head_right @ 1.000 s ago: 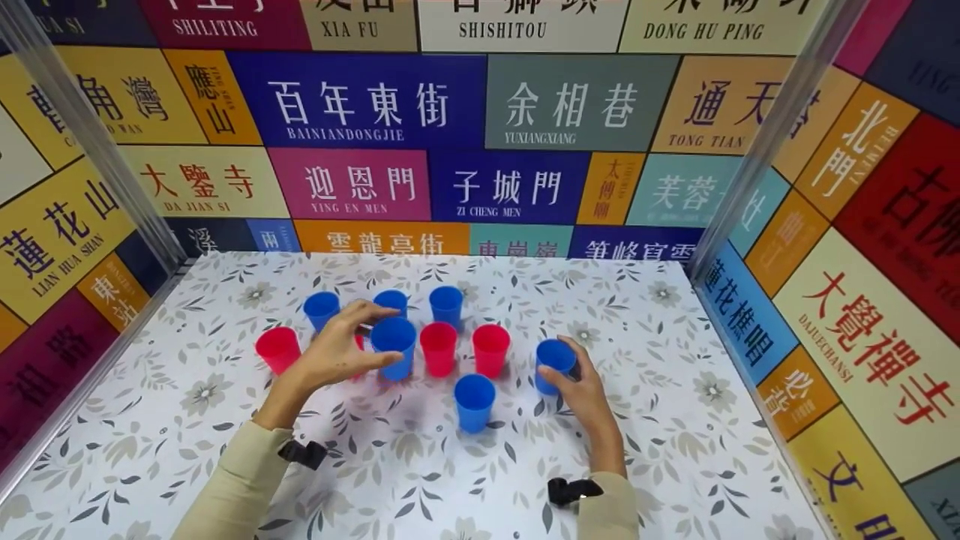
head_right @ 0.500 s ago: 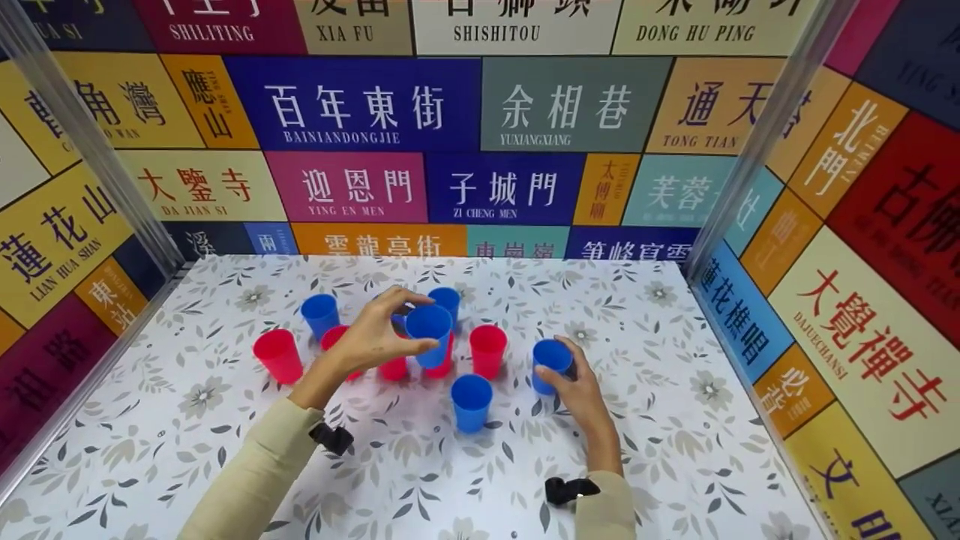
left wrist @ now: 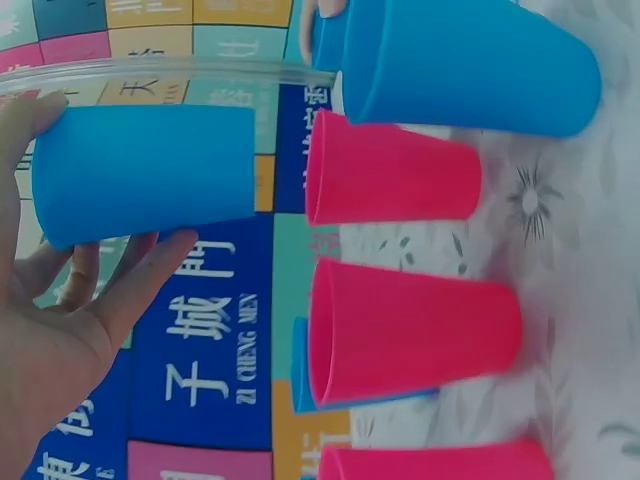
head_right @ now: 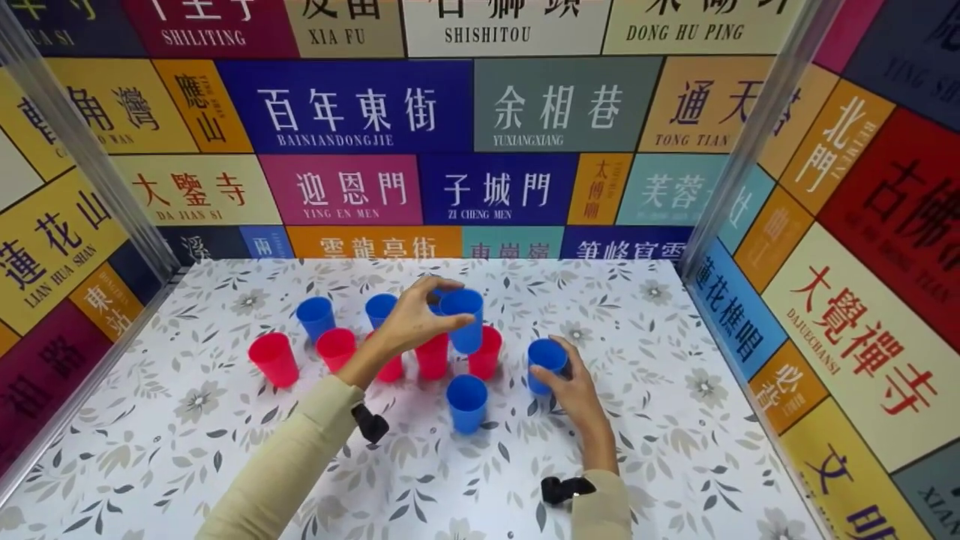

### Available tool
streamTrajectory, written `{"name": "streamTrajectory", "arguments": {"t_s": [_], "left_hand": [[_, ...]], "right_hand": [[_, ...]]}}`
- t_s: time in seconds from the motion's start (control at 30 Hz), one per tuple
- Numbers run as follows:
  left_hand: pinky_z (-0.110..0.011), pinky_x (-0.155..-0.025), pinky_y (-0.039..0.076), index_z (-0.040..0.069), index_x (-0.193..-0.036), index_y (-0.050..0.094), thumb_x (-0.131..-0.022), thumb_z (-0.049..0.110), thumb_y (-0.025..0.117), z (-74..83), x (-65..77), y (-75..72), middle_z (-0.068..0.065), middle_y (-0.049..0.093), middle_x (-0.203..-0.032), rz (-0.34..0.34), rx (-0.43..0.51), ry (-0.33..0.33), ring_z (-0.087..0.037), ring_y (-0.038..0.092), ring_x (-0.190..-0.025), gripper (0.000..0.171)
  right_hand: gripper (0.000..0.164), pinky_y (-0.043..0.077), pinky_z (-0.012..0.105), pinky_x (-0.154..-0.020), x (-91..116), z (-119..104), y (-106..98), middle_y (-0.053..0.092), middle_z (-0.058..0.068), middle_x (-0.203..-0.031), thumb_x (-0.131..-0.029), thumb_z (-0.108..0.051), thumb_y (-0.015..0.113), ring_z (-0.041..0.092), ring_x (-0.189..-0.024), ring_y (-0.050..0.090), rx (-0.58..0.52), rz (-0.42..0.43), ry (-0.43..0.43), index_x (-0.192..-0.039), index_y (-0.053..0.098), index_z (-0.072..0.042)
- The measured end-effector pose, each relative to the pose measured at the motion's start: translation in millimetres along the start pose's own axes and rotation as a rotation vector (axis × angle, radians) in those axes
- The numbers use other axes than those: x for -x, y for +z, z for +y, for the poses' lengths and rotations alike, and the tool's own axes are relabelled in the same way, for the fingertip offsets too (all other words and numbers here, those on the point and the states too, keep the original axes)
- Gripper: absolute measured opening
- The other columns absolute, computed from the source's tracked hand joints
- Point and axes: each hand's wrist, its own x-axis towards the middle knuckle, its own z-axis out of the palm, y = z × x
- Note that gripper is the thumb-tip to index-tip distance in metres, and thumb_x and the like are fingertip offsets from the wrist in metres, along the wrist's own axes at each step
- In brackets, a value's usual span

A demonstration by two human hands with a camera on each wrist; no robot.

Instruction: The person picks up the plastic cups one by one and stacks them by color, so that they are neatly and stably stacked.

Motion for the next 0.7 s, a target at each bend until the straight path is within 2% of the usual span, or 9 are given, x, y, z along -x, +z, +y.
{"name": "streamTrajectory", "arguments": {"t_s": [0.13, 0.4, 0.7], "left_hand": [[-0.033, -0.098, 0.054, 0.015, -0.132, 0.061, -0.08, 0.047, 0.081, 6.2, -8.2, 10.6, -0.005, 0.056, -0.132, 0.013, -0.012, -0.019, -0.019, 0.056, -0.115, 0.065], [-0.032, -0.099, 0.053, 0.015, -0.131, 0.062, -0.079, 0.049, 0.081, 24.9, -22.5, 31.9, -0.005, 0.056, -0.129, 0.033, -0.035, 0.023, -0.018, 0.057, -0.114, 0.065], [-0.029, -0.097, 0.055, 0.014, -0.132, 0.058, -0.079, 0.046, 0.082, 42.1, -33.3, 57.0, -0.004, 0.052, -0.131, 0.026, 0.03, -0.051, -0.017, 0.056, -0.116, 0.066]], "right_hand": [[0.077, 0.022, 0.055, -0.123, 0, 1, 1, 0.026, 0.022, -0.162, -0.095, -0.027, 0.069, 0.041, -0.149, 0.028, 0.011, -0.003, 0.004, -0.158, 0.026, -0.019], [0.075, 0.025, 0.056, -0.122, 0, 1, 1, 0.029, 0.023, -0.161, -0.096, -0.027, 0.068, 0.042, -0.149, 0.031, 0.014, -0.012, 0.004, -0.158, 0.025, -0.021], [0.074, 0.022, 0.06, -0.123, 2, -2, 0, 0.025, 0.023, -0.163, -0.097, -0.034, 0.066, 0.044, -0.15, 0.027, 0.035, -0.024, 0.026, -0.158, 0.024, -0.025]]}}
